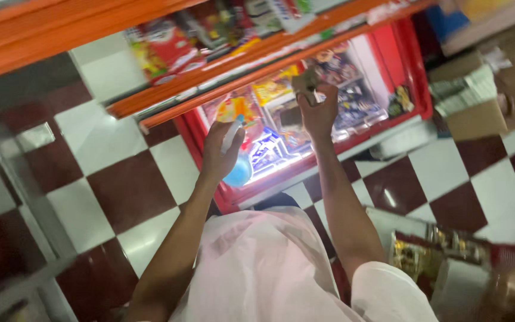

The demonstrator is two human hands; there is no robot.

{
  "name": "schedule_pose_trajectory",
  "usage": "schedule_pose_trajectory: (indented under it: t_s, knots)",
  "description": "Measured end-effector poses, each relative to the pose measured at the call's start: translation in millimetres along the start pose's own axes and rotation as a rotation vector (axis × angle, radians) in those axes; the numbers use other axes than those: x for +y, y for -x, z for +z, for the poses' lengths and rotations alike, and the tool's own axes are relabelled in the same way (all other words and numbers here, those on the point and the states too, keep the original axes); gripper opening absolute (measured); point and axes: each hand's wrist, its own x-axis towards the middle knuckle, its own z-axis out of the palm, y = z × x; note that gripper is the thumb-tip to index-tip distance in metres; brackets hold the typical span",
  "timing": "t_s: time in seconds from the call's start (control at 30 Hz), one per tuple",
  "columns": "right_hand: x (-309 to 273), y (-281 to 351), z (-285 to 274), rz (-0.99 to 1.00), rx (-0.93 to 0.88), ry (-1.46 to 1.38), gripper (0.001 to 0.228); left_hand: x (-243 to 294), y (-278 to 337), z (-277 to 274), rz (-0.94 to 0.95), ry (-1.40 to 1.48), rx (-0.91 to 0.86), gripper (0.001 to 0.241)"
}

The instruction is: The person wipes a store shelf with a cloth, then picks up multiple packaged items from a box, scans them individually with a handheld scanner, and places them onto the shelf.

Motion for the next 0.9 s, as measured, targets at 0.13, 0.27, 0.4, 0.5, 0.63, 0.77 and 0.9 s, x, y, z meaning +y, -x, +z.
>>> schedule_pose_trajectory:
  t_s: [0.13,0.27,0.4,0.5,0.63,0.77,0.9]
  knots:
    - [17.7,33.0,-69.1,0.16,-0.002,0.374,0.039,15.2,-12.9,34.6,-0.239,0.084,-0.131,0.029]
    - [24.3,52.5,-105.1,0.342,-0.037,0.317,0.029,30.1,-32.3,71.0,-0.139,0.062,-0.246,0.038]
    - [24.1,31.0,-118.5,0.567,0.092,0.047,0.03,40.0,-54.8,125.0,0.03,0.129,-0.333,0.06]
    - [35.2,-4.0,-127.3,0.358,0.125,0.157,0.033,37.9,-77.1,176.2,-0.054,0.048,-0.362,0.065]
    - [78.7,-51.9,-142.2,0.117,0.039,0.237,0.051,24.3,-102.4,252.3,-0.042,0.21,-0.315,0.067]
    - [106.2,-74.9,-159.9,0.1,-0.433,0.435,0.07,11.9,-115.3,308.6,0.05,-0.038,-0.155,0.07]
    - [97.5,-81.5,-179.3,0.152,-0.582,0.388,0.077,16.2,-110.5,326.9,0.066,-0.179,-0.009,0.062]
